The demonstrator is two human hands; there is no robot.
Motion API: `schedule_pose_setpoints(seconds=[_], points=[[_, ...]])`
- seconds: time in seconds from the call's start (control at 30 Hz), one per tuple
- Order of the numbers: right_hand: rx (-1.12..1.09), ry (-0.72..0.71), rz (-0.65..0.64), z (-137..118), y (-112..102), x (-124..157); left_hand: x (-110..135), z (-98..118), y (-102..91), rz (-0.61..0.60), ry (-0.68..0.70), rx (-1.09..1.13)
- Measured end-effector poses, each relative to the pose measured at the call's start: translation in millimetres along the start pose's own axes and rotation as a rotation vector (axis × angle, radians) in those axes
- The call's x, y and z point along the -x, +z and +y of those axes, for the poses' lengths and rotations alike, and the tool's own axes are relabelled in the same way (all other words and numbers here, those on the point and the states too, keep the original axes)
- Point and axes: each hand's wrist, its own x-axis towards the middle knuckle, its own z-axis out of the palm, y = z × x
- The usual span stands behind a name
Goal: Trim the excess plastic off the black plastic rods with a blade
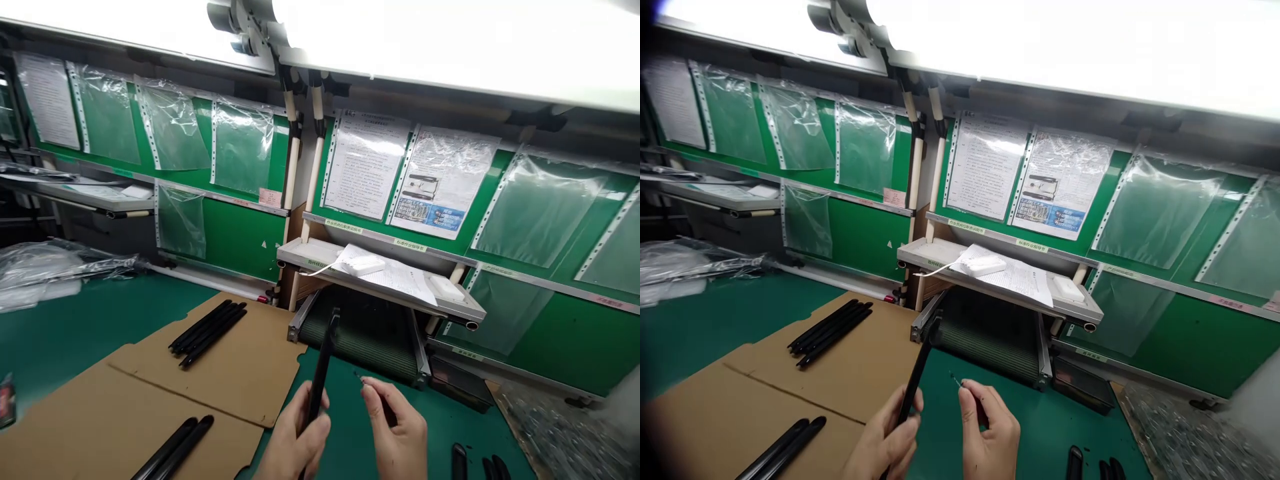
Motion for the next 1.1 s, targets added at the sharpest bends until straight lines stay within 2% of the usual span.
schedule_pose_setpoints(seconds=[0.07,0.13,0.27,0.4,0.53,0.77,0.97,1.1], points=[[0.033,0.008,-0.186,4.7,-2.8,14.1,-2.7,6.8,-5.2,0.024,0.119,-0.024],[0.084,-0.026,-0.307,6.2,-4.2,28.0,-2.6,14.6,-10.1,0.099,0.254,-0.021],[0.167,-0.127,-0.459,-4.3,-3.0,46.4,3.0,24.6,-17.1,0.165,0.463,-0.089],[0.26,-0.246,-0.579,-17.1,3.2,49.0,9.4,21.7,-19.2,0.21,0.53,-0.176],[0.347,-0.327,-0.59,-18.5,10.8,46.6,13.4,16.5,-17.8,0.256,0.565,-0.26],[0.45,-0.458,-0.58,-20.8,14.1,41.1,16.5,12.1,-19.9,0.229,0.564,-0.375],[0.492,-0.41,-0.437,-30.0,19.7,42.3,14.4,7.5,-20.2,0.225,0.549,-0.379],[0.491,-0.383,-0.413,-30.6,19.1,39.3,14.7,10.6,-15.5,0.208,0.555,-0.341]])
